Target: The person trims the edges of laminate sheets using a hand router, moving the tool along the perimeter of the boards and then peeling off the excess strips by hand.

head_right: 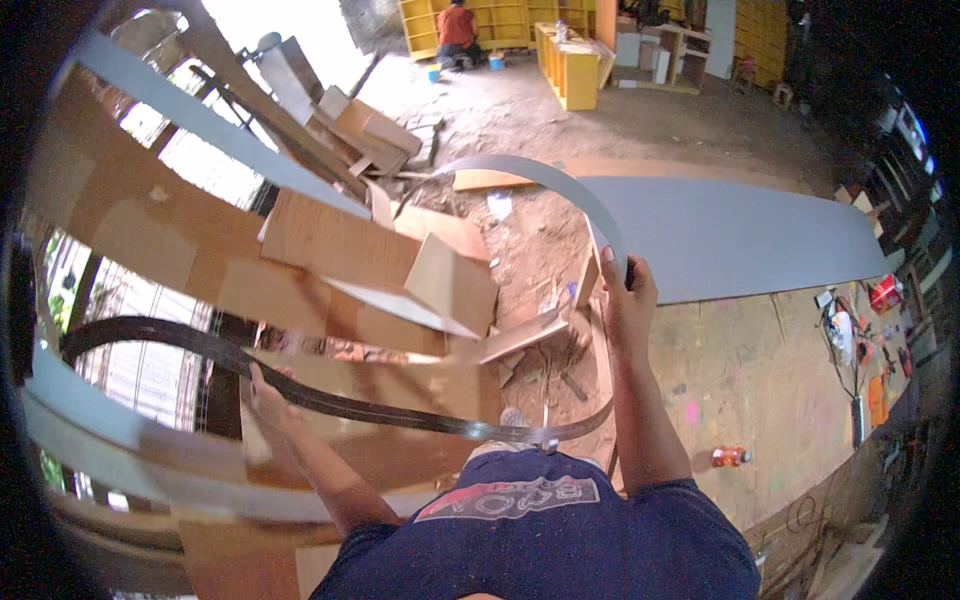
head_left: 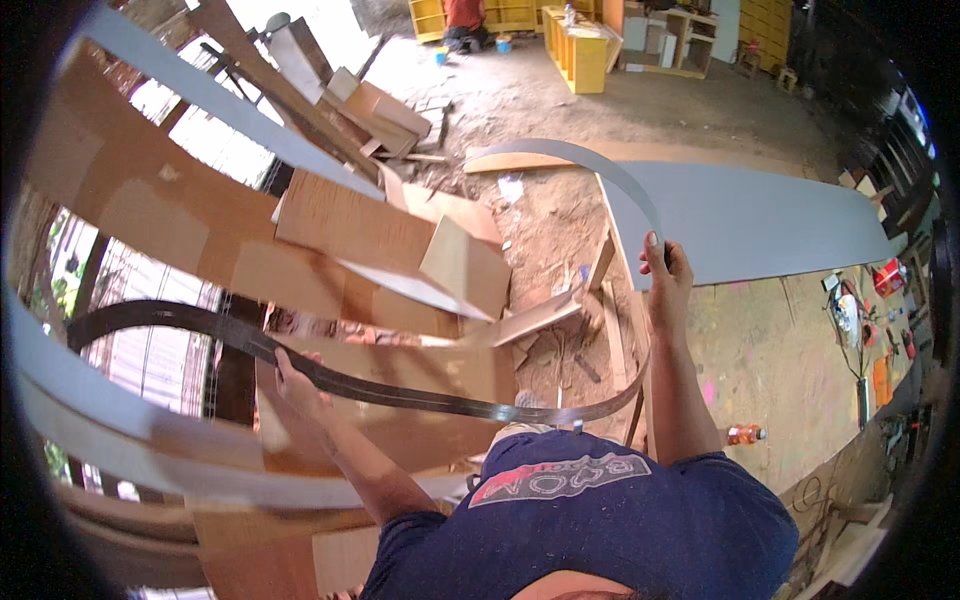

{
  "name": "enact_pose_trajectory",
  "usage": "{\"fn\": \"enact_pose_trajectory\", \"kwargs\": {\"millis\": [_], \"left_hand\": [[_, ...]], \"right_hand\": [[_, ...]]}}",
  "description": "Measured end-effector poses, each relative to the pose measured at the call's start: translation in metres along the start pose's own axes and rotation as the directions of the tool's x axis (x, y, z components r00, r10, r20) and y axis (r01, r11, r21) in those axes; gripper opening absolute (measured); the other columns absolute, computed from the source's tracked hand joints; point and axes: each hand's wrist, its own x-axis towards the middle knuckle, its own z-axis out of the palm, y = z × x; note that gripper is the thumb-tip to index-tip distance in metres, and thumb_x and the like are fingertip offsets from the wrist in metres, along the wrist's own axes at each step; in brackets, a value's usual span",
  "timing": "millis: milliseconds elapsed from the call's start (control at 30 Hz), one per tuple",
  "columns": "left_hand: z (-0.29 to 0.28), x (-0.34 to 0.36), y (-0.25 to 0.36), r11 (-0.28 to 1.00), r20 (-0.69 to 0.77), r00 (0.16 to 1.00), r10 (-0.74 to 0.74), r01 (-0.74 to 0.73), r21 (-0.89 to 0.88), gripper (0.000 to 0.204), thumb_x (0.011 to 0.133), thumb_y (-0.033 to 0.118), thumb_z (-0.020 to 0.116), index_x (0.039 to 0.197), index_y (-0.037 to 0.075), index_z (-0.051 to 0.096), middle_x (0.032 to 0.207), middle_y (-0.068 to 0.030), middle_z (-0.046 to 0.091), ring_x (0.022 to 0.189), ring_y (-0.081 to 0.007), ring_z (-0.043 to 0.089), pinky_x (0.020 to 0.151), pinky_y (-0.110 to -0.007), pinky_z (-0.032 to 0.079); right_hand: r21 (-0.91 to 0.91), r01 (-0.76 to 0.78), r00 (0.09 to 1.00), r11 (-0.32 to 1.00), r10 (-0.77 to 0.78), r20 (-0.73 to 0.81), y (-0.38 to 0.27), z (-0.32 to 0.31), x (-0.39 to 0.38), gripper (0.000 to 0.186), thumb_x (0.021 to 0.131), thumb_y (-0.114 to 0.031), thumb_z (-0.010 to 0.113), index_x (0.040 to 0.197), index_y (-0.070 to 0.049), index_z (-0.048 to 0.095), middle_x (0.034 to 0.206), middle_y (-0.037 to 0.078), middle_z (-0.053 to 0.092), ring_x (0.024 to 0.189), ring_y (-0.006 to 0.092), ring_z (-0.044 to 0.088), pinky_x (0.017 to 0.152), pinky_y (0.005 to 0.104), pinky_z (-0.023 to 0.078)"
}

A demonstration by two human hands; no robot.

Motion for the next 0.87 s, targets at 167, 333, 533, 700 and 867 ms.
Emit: {"fn": "enact_pose_trajectory", "kwargs": {"millis": [167,333,533,700,867], "left_hand": [[0.088,0.064,-0.020,1.000,0.048,0.999,-0.024,0.024,-0.001,0.046,0.101,0.045,0.067,0.111,0.001,0.063,0.086,-0.0113,0.065,0.072,-0.0240,0.068,0.063,-0.037,0.058],[0.189,0.098,-0.011,0.997,0.191,0.978,-0.080,0.078,0.018,0.050,0.098,0.048,0.070,0.110,0.000,0.063,0.089,-0.0101,0.062,0.074,-0.0237,0.066,0.064,-0.036,0.058],[0.295,0.148,-0.035,0.997,0.224,0.974,-0.034,0.017,0.080,0.051,0.101,0.047,0.065,0.116,-0.002,0.067,0.102,-0.0103,0.066,0.084,-0.0221,0.066,0.067,-0.036,0.058],[0.415,0.183,-0.060,0.991,0.255,0.967,-0.021,-0.013,0.130,0.054,0.103,0.049,0.063,0.114,-0.004,0.068,0.103,-0.0103,0.068,0.082,-0.0223,0.067,0.066,-0.038,0.059],[0.581,0.224,-0.072,0.986,0.270,0.955,0.119,-0.145,0.078,0.056,0.101,0.050,0.066,0.119,-0.004,0.067,0.102,-0.0103,0.067,0.083,-0.0254,0.068,0.070,-0.040,0.060]], "right_hand": [[0.007,0.066,0.987,0.998,-0.064,-0.147,-0.011,0.039,0.065,0.039,0.098,-0.045,0.076,0.093,-0.007,0.066,0.085,-0.001,0.061,0.077,0.0088,0.053,0.074,0.0259,0.042],[0.014,0.089,0.960,0.996,-0.082,-0.268,-0.011,0.082,0.121,0.041,0.098,-0.052,0.072,0.101,-0.011,0.071,0.089,-0.003,0.065,0.079,0.0072,0.055,0.070,0.0254,0.035],[0.162,-0.020,0.952,0.987,0.069,-0.299,0.025,0.150,0.209,0.045,0.098,-0.053,0.071,0.098,-0.008,0.069,0.086,0.000,0.063,0.079,0.0113,0.055,0.079,0.0290,0.042],[0.240,-0.108,0.948,0.965,0.172,-0.267,0.089,0.197,0.322,0.047,0.096,-0.057,0.071,0.103,-0.010,0.071,0.087,-0.002,0.064,0.077,0.0083,0.056,0.071,0.0263,0.036],[0.330,-0.091,0.950,0.940,0.182,-0.255,0.145,0.248,0.470,0.052,0.092,-0.060,0.074,0.109,-0.011,0.072,0.087,-0.006,0.064,0.074,0.0056,0.055,0.067,0.0244,0.034]]}}
